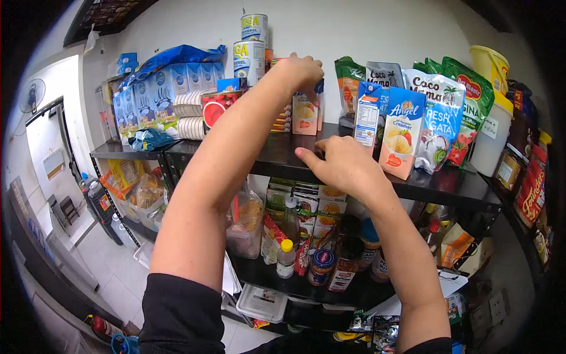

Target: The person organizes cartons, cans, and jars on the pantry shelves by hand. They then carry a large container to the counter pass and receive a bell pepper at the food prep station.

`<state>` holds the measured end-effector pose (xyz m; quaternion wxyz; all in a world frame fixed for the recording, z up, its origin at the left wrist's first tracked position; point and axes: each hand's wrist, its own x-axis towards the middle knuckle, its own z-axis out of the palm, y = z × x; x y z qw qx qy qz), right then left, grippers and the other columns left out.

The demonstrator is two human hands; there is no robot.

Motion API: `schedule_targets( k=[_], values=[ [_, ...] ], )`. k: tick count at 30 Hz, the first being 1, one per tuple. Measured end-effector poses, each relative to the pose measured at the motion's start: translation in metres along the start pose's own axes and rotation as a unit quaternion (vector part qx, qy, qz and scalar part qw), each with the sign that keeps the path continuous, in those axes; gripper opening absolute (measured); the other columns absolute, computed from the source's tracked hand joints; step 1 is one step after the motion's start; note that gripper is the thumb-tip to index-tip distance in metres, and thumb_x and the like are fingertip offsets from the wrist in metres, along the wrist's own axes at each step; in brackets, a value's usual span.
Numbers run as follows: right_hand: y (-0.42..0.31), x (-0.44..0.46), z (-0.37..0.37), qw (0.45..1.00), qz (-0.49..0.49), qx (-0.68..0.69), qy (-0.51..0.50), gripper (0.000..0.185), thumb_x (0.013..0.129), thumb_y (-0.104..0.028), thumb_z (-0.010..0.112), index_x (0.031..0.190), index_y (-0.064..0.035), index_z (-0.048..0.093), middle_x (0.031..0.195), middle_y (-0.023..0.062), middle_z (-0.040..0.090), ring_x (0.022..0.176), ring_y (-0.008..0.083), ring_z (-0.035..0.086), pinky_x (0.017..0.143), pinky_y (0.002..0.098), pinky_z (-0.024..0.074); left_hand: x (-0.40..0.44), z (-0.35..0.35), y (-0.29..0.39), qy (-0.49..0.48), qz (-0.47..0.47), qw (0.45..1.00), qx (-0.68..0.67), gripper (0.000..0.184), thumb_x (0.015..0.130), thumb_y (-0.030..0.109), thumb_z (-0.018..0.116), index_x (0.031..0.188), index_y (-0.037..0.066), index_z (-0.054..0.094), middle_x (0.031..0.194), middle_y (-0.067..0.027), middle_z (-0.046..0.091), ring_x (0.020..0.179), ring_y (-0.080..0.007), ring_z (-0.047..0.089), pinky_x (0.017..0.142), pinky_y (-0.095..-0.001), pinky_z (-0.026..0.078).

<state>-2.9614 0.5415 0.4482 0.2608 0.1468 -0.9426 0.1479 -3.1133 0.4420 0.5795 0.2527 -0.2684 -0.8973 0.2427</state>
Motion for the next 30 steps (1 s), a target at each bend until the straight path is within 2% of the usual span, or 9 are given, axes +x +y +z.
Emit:
schedule_targets(
  k=[5,7,8,14,20,24,27,29,30],
  values=[
    [-0.003,-0.002,-0.002,1.000,-0.010,-0.015,-0.007,0.057,0.092,-0.046,0.054,0.083,0.0074,0.070,0.082,0.0304,0.067,0.083,0.0433,0.067,0.081,0.0482,0.0535,-0.004,0.018,0.043,0.111,0.153,0.973,0.136,0.078,0.064,0.047,0.082,0.134,0.027,0.056,0.152,0.0002,0.038,0.145,-0.0238,0.026,0.117,-0.0588,0.016],
    [-0.003,-0.002,-0.001,1.000,-0.021,-0.009,0.006,0.056,0.092,-0.045,0.054,0.082,0.0077,0.070,0.082,0.0303,0.067,0.083,0.0429,0.068,0.080,0.0482,0.0537,-0.002,0.023,0.055,-0.056,0.179,0.942,0.280,0.073,0.065,0.042,0.082,0.133,0.030,0.056,0.149,0.0004,0.042,0.144,-0.0210,0.027,0.117,-0.0591,0.015],
    [-0.003,-0.002,-0.001,1.000,-0.023,-0.008,0.005,0.056,0.092,-0.045,0.054,0.082,0.0077,0.070,0.082,0.0303,0.067,0.083,0.0429,0.068,0.080,0.0482,0.0537,0.002,0.032,0.053,-0.045,0.182,0.947,0.261,0.057,0.071,0.038,0.078,0.125,0.029,0.062,0.139,-0.0008,0.054,0.140,-0.0200,0.036,0.117,-0.0592,0.014],
    [0.000,-0.002,0.003,0.999,-0.027,-0.021,0.012,0.054,0.092,-0.043,0.054,0.081,0.0072,0.070,0.079,0.0289,0.067,0.079,0.0422,0.068,0.077,0.0474,0.0546,-0.004,0.030,0.062,-0.082,0.149,0.954,0.246,0.028,0.082,0.030,0.064,0.109,0.022,0.071,0.114,-0.0019,0.069,0.124,-0.0212,0.053,0.117,-0.0544,0.016],
    [0.001,-0.004,0.005,0.997,-0.044,-0.037,0.044,0.048,0.094,-0.043,0.053,0.088,-0.0007,0.073,0.071,0.0259,0.065,0.073,0.0407,0.066,0.075,0.0486,0.0526,-0.002,0.052,0.046,-0.021,0.222,0.936,0.272,0.028,0.081,0.029,0.063,0.106,0.018,0.071,0.113,-0.0030,0.069,0.124,-0.0214,0.054,0.118,-0.0536,0.015],
    [0.003,-0.002,0.007,0.997,-0.048,-0.042,0.054,0.047,0.094,-0.042,0.053,0.088,-0.0012,0.074,0.070,0.0252,0.065,0.072,0.0400,0.066,0.073,0.0483,0.0526,-0.007,0.051,0.062,-0.043,0.168,0.944,0.281,0.029,0.081,0.028,0.063,0.107,0.019,0.071,0.113,0.0008,0.070,0.125,-0.0212,0.053,0.118,-0.0539,0.014],
    [0.003,-0.006,0.008,0.995,-0.064,-0.044,0.064,0.045,0.094,-0.040,0.053,0.087,-0.0008,0.073,0.070,0.0245,0.065,0.072,0.0396,0.066,0.072,0.0478,0.0525,-0.011,0.053,0.048,-0.050,0.192,0.937,0.289,0.040,0.082,0.028,0.062,0.121,0.017,0.065,0.125,0.0002,0.064,0.127,-0.0224,0.051,0.118,-0.0525,0.016],
    [0.003,-0.009,0.008,0.993,-0.079,-0.047,0.069,0.043,0.094,-0.038,0.053,0.087,-0.0005,0.073,0.071,0.0239,0.065,0.071,0.0396,0.065,0.072,0.0473,0.0523,-0.002,0.070,0.022,0.167,0.271,0.929,0.188,0.056,0.082,0.025,0.064,0.136,0.019,0.053,0.138,-0.0023,0.055,0.130,-0.0241,0.049,0.119,-0.0483,0.017],
    [0.004,-0.012,0.010,0.983,-0.144,-0.012,0.116,0.038,0.093,-0.033,0.057,0.081,0.0005,0.071,0.072,0.0216,0.066,0.070,0.0385,0.066,0.069,0.0461,0.0531,-0.031,0.032,0.032,0.118,0.223,0.950,0.186,0.065,0.081,0.017,0.064,0.143,0.019,0.045,0.146,-0.0063,0.046,0.131,-0.0272,0.048,0.116,-0.0463,0.026]
  ],
)
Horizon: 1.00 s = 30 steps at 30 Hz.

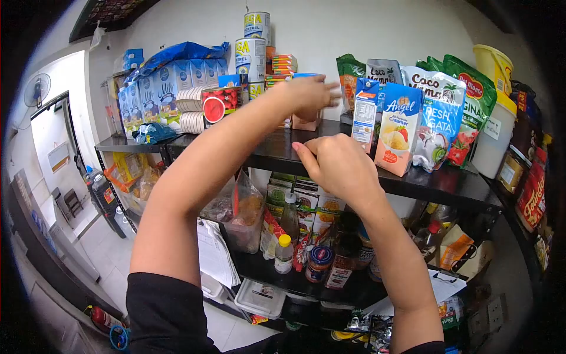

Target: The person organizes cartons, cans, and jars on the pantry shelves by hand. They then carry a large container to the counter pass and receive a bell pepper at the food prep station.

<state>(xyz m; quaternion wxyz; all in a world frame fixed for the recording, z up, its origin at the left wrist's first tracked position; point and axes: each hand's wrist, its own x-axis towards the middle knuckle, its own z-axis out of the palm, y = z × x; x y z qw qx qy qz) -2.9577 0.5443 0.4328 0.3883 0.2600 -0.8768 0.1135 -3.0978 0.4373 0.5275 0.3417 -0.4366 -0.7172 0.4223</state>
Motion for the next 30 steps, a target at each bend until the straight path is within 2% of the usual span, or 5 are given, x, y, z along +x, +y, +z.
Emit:
schedule_targets(
  k=[6,8,14,20,30],
  values=[
    [0.005,-0.018,-0.029,0.911,-0.108,0.126,0.377,0.021,0.084,-0.011,0.071,0.100,0.0009,0.066,0.096,0.0141,0.065,0.087,0.0278,0.063,0.078,0.0364,0.0487,-0.012,-0.071,-0.015,0.251,-0.102,0.778,-0.567,0.064,0.082,0.004,0.056,0.144,0.016,0.042,0.142,-0.0158,0.049,0.123,-0.0314,0.055,0.103,-0.0444,0.045],
    [0.010,-0.029,-0.058,0.879,-0.011,0.095,0.467,0.040,0.082,-0.015,0.075,0.116,-0.0010,0.061,0.106,0.0161,0.061,0.095,0.0273,0.060,0.084,0.0367,0.0466,-0.008,-0.088,-0.010,0.230,-0.087,0.815,-0.524,0.065,0.083,0.003,0.055,0.144,0.016,0.042,0.139,-0.0165,0.051,0.123,-0.0313,0.055,0.103,-0.0428,0.045],
    [0.054,-0.036,-0.086,0.958,0.148,-0.081,0.233,0.074,0.082,-0.031,0.074,0.136,0.0091,0.043,0.119,0.0277,0.057,0.106,0.0372,0.059,0.090,0.0415,0.0466,-0.001,-0.100,-0.004,0.098,-0.092,0.894,-0.427,0.063,0.084,0.004,0.056,0.144,0.015,0.043,0.133,-0.0191,0.056,0.120,-0.0311,0.057,0.100,-0.0390,0.046],
    [0.063,-0.045,-0.093,0.956,0.202,0.114,0.182,0.061,0.084,-0.018,0.072,0.133,0.0086,0.046,0.105,0.0211,0.066,0.093,0.0262,0.065,0.081,0.0359,0.0512,0.003,-0.091,-0.017,0.080,-0.094,0.817,-0.563,0.037,0.085,0.019,0.069,0.119,0.007,0.060,0.109,-0.0127,0.065,0.097,-0.0217,0.060,0.085,-0.0336,0.047],
    [0.055,-0.047,-0.091,0.949,0.158,0.183,0.202,0.056,0.084,-0.013,0.072,0.132,0.0062,0.050,0.095,0.0120,0.066,0.082,0.0134,0.059,0.074,0.0284,0.0501,-0.026,-0.083,-0.006,0.152,-0.104,0.745,-0.641,0.061,0.081,0.007,0.063,0.140,0.014,0.048,0.129,-0.0169,0.058,0.117,-0.0296,0.056,0.102,-0.0394,0.043]
  ],
)
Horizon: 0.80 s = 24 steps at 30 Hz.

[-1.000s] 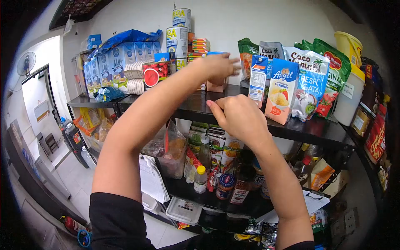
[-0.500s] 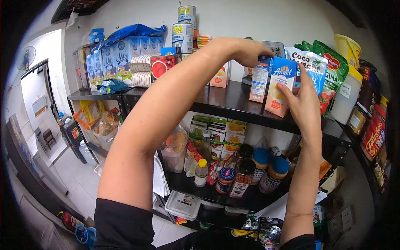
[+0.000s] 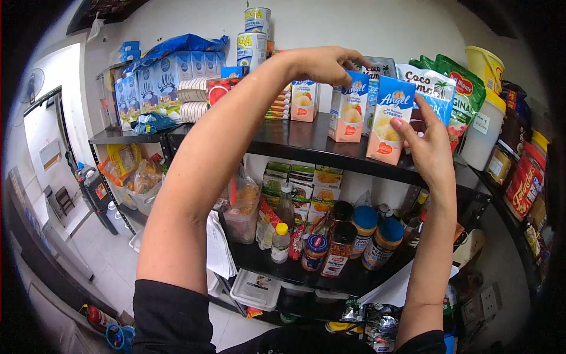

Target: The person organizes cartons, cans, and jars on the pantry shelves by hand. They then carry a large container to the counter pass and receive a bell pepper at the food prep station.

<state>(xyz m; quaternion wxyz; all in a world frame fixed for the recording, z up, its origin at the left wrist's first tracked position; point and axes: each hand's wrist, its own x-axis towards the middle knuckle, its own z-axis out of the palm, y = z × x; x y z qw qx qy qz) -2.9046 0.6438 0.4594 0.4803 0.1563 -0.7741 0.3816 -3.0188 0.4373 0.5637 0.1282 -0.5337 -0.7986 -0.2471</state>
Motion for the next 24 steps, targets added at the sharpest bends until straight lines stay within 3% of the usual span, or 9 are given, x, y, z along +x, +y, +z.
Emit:
schedule_targets(
  k=[3,7,10,13,16,18,21,23,24],
  values=[
    [-0.009,0.000,0.014,1.000,0.001,0.012,-0.010,0.057,0.084,-0.016,0.072,0.131,0.0072,0.050,0.096,0.0162,0.067,0.083,0.0181,0.062,0.075,0.0305,0.0505,0.001,-0.001,-0.009,-0.004,0.028,1.000,0.003,0.060,0.082,0.006,0.060,0.141,0.013,0.049,0.131,-0.0177,0.057,0.118,-0.0280,0.055,0.105,-0.0381,0.041],
    [0.001,0.015,0.047,0.995,-0.061,-0.071,-0.019,0.058,0.084,-0.019,0.070,0.130,0.0085,0.048,0.106,0.0280,0.065,0.094,0.0381,0.065,0.084,0.0403,0.0498,0.009,-0.009,-0.016,-0.059,0.018,0.998,0.022,0.054,0.085,0.009,0.055,0.139,0.008,0.051,0.135,-0.0179,0.054,0.121,-0.0254,0.053,0.106,-0.0366,0.039],
    [0.004,0.020,0.061,0.992,-0.064,-0.107,-0.024,0.058,0.085,-0.019,0.069,0.131,0.0094,0.046,0.107,0.0301,0.063,0.098,0.0411,0.063,0.086,0.0428,0.0492,0.002,-0.017,-0.010,-0.042,-0.004,0.998,0.048,0.050,0.088,0.012,0.050,0.137,0.005,0.052,0.135,-0.0165,0.055,0.123,-0.0238,0.052,0.107,-0.0350,0.038],
    [0.006,0.021,0.071,0.983,-0.083,-0.162,-0.008,0.061,0.086,-0.018,0.067,0.134,0.0105,0.041,0.104,0.0315,0.063,0.098,0.0433,0.062,0.085,0.0458,0.0488,0.000,-0.017,-0.011,-0.006,-0.051,0.998,-0.023,0.050,0.090,0.019,0.052,0.138,0.005,0.051,0.130,-0.0156,0.059,0.122,-0.0241,0.054,0.107,-0.0341,0.038],
    [0.001,0.022,0.077,0.981,-0.057,-0.182,-0.041,0.070,0.086,-0.016,0.066,0.140,0.0128,0.030,0.097,0.0318,0.064,0.092,0.0446,0.064,0.081,0.0485,0.0497,0.005,-0.016,-0.009,-0.010,-0.058,0.991,-0.123,0.057,0.088,0.030,0.062,0.140,0.010,0.051,0.127,-0.0159,0.061,0.119,-0.0258,0.056,0.105,-0.0355,0.040],
    [0.003,0.029,0.090,0.981,-0.029,-0.183,-0.058,0.072,0.086,-0.016,0.066,0.140,0.0141,0.029,0.096,0.0326,0.064,0.092,0.0448,0.064,0.080,0.0486,0.0500,0.010,-0.012,-0.009,-0.066,-0.036,0.986,0.151,0.068,0.082,0.036,0.073,0.141,0.013,0.049,0.128,-0.0168,0.060,0.117,-0.0268,0.057,0.102,-0.0375,0.043],
    [0.002,0.022,0.089,0.973,-0.004,-0.208,-0.101,0.073,0.086,-0.018,0.067,0.138,0.0176,0.030,0.092,0.0343,0.063,0.091,0.0447,0.064,0.079,0.0494,0.0506,0.030,-0.012,-0.027,-0.092,-0.066,0.979,0.170,0.074,0.079,0.034,0.078,0.142,0.013,0.047,0.130,-0.0175,0.059,0.116,-0.0275,0.058,0.100,-0.0384,0.045],
    [0.000,0.012,0.080,0.967,-0.041,-0.198,-0.154,0.069,0.085,-0.020,0.068,0.132,0.0199,0.036,0.088,0.0339,0.064,0.090,0.0447,0.064,0.079,0.0491,0.0512,0.035,-0.007,-0.040,-0.070,-0.041,0.977,0.197,0.071,0.080,0.029,0.077,0.142,0.013,0.046,0.130,-0.0184,0.059,0.116,-0.0298,0.058,0.100,-0.0387,0.045],
    [-0.003,0.003,0.073,0.967,-0.072,-0.212,-0.125,0.051,0.087,-0.024,0.066,0.122,0.0107,0.052,0.082,0.0279,0.066,0.085,0.0434,0.065,0.073,0.0475,0.0516,0.038,-0.005,-0.047,-0.060,-0.036,0.970,0.231,0.069,0.081,0.028,0.076,0.141,0.013,0.046,0.129,-0.0189,0.059,0.116,-0.0313,0.058,0.100,-0.0391,0.045]
  ],
)
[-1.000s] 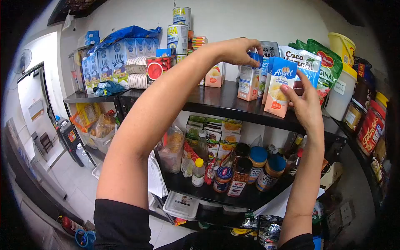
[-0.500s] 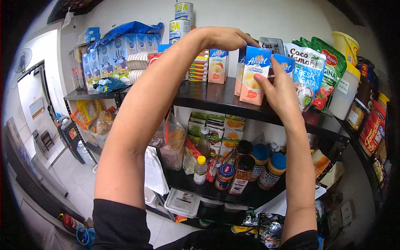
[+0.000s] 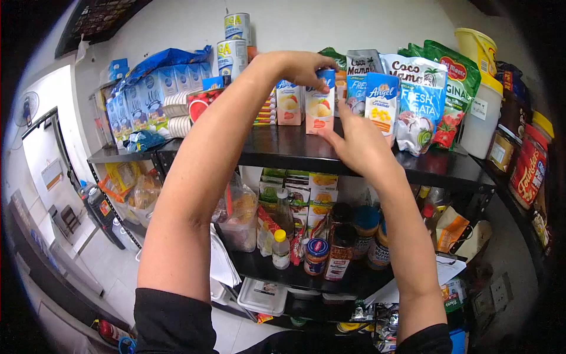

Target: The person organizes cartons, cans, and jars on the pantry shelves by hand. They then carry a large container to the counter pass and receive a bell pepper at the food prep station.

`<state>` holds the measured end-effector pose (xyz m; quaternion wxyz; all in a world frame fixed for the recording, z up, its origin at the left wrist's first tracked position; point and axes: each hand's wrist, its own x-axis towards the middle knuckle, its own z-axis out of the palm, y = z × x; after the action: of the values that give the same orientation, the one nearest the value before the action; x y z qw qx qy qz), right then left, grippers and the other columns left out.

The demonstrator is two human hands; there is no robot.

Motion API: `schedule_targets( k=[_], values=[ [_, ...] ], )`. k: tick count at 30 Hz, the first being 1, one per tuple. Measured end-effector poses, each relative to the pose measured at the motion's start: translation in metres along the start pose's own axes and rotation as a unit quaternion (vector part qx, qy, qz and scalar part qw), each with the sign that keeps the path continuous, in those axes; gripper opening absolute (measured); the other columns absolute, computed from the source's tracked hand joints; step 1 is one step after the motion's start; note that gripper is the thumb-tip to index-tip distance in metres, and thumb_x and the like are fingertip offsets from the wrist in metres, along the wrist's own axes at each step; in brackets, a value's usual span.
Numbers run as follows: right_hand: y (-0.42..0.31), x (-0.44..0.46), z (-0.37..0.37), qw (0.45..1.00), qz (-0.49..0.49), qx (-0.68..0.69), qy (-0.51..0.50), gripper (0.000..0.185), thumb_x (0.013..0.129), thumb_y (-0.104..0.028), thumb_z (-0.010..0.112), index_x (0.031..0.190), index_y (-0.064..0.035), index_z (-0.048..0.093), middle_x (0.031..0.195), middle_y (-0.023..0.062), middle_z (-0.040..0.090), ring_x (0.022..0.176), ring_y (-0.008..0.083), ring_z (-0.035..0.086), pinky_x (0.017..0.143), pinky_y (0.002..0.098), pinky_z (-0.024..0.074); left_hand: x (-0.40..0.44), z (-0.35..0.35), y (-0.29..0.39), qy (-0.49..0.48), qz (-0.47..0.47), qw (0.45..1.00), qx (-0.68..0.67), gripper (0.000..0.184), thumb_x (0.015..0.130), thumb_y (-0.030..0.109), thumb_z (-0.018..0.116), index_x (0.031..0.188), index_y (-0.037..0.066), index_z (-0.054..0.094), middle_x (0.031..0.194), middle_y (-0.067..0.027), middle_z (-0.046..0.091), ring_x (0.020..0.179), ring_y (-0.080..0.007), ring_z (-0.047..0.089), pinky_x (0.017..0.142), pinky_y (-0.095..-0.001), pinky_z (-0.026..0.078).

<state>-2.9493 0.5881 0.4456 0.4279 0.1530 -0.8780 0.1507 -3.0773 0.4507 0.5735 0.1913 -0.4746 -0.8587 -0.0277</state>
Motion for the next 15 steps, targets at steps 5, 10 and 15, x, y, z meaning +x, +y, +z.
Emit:
schedule_targets(
  k=[5,10,15],
  values=[
    [0.005,-0.038,-0.012,0.996,-0.086,0.014,0.009,0.026,0.092,-0.027,0.059,0.093,-0.0016,0.066,0.075,0.0192,0.067,0.071,0.0380,0.065,0.062,0.0452,0.0497,0.007,0.002,0.001,-0.049,-0.052,0.988,0.139,0.076,0.079,0.028,0.077,0.142,0.008,0.040,0.131,-0.0193,0.056,0.121,-0.0350,0.054,0.102,-0.0401,0.043],
    [0.010,-0.040,-0.006,0.987,-0.140,0.032,0.066,0.029,0.094,-0.026,0.057,0.079,-0.0036,0.066,0.072,0.0180,0.066,0.063,0.0346,0.064,0.058,0.0445,0.0492,0.022,0.023,0.000,-0.038,-0.067,0.971,0.225,0.097,0.066,0.034,0.086,0.142,0.003,0.034,0.132,-0.0160,0.055,0.121,-0.0329,0.055,0.110,-0.0509,0.033],
    [0.011,-0.040,-0.003,0.984,-0.155,0.012,0.086,0.031,0.094,-0.025,0.056,0.074,-0.0038,0.063,0.068,0.0158,0.065,0.063,0.0324,0.065,0.056,0.0420,0.0505,0.045,0.045,-0.011,-0.029,-0.065,0.938,0.339,0.098,0.061,0.036,0.088,0.139,0.004,0.038,0.129,-0.0146,0.057,0.119,-0.0292,0.057,0.113,-0.0616,0.023]
  ],
)
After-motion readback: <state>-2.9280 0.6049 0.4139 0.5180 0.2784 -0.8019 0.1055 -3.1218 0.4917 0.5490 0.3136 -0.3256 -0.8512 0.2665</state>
